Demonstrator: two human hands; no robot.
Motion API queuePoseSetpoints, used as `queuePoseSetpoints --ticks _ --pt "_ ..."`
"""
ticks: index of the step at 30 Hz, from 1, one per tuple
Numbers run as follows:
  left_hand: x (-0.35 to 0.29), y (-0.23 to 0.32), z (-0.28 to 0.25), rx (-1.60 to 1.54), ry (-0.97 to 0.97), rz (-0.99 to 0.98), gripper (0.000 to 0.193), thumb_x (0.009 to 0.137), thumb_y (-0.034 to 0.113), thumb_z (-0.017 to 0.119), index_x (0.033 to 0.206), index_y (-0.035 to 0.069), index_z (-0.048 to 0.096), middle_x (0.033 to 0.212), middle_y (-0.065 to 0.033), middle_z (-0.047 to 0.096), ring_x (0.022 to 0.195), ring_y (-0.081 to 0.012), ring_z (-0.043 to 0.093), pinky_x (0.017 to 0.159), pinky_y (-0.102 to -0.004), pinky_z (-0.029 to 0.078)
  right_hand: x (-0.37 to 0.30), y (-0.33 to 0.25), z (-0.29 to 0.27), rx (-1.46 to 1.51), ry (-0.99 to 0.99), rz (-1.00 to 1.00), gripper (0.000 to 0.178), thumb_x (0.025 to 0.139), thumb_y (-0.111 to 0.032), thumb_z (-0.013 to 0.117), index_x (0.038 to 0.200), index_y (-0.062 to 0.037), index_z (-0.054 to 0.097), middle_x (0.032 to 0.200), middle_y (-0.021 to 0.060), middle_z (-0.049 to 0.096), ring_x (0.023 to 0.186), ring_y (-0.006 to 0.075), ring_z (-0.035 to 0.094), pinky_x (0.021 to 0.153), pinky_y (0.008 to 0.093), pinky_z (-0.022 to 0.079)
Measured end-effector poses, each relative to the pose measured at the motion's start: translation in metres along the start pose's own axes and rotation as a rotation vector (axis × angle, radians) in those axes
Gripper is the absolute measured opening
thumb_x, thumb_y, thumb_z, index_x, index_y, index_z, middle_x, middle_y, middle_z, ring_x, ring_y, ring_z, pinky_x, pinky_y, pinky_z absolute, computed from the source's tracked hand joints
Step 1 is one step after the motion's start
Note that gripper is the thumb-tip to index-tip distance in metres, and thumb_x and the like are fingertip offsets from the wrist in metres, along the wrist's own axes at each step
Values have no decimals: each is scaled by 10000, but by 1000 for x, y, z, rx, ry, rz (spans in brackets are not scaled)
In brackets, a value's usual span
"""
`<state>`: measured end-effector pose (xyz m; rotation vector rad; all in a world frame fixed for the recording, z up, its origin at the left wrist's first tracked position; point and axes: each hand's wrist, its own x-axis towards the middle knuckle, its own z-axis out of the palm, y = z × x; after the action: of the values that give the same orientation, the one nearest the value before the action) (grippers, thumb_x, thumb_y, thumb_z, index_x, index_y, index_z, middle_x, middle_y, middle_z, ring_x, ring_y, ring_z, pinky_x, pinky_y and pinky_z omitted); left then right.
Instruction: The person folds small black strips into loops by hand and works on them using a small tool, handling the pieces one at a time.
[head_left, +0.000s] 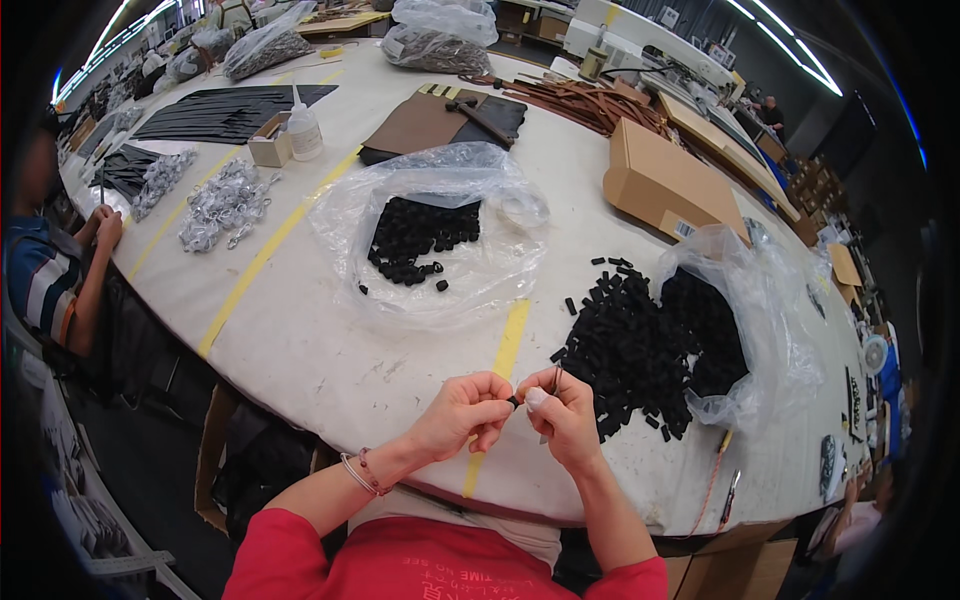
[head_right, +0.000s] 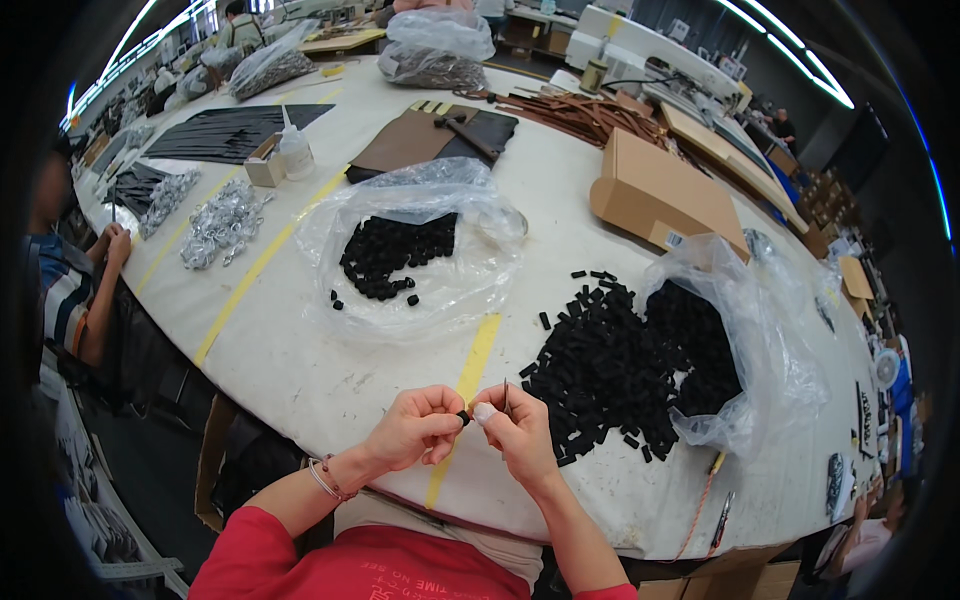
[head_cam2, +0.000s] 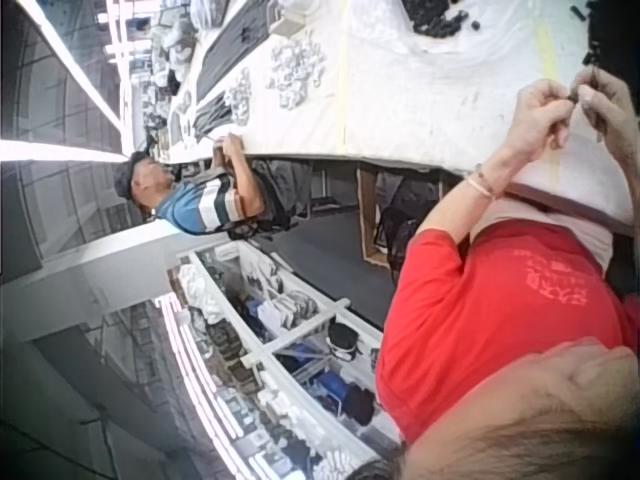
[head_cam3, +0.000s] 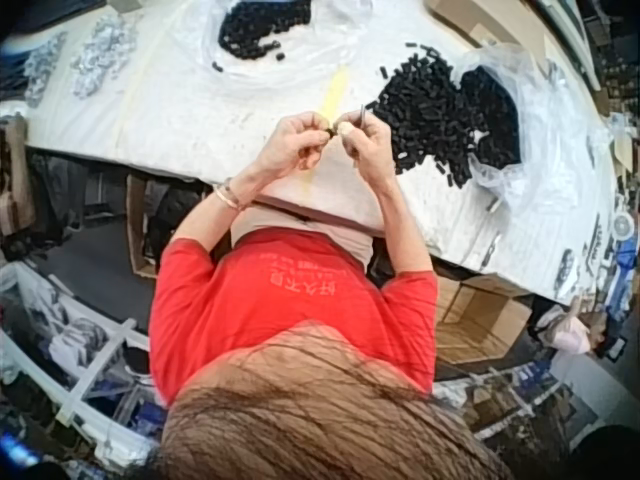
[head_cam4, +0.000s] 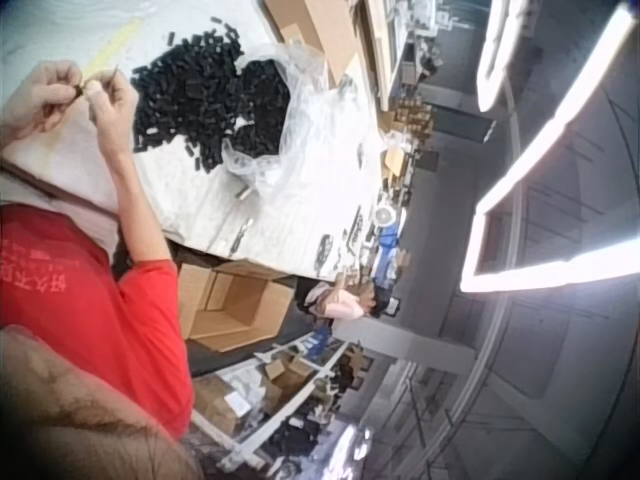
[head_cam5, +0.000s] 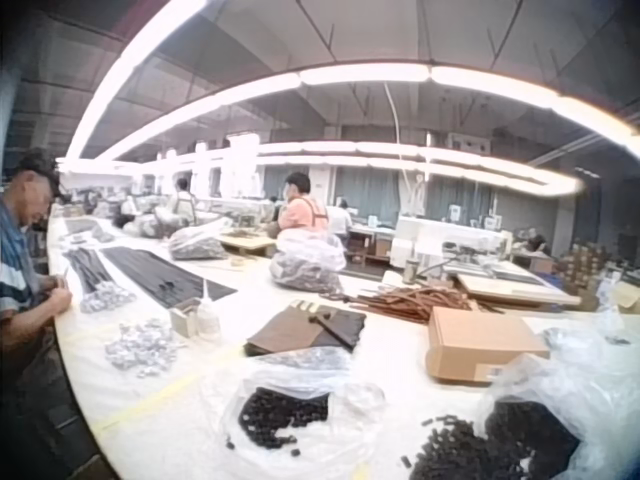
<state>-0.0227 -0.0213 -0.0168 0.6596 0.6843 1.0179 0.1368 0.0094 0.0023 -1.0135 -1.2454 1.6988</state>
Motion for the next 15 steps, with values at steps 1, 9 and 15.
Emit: queuePoseSetpoints --ticks 1,9,15 --pt "-1 1 -1 0 2 0 53 808 61 516 837 30 483 594 -16 495 423 -85 491 345 -185 337 1 0 0 31 -23 57 95 741 -85 579 783 -5 549 598 -17 490 443 20 370 396 164 267" --pt "-6 13 -1 405 -19 87 43 777 -8 526 818 -11 512 651 -37 545 505 -69 536 412 -180 418 5 3 -9 252 -193 293 106 703 -53 586 777 -7 526 601 11 485 434 43 387 371 168 247" --pt "-5 11 -2 470 -32 114 28 774 1 521 797 -14 525 668 -27 559 517 -70 542 442 -180 432 5 9 -12 290 -359 246 75 682 -41 576 733 -44 522 613 -15 472 477 24 396 399 164 259"
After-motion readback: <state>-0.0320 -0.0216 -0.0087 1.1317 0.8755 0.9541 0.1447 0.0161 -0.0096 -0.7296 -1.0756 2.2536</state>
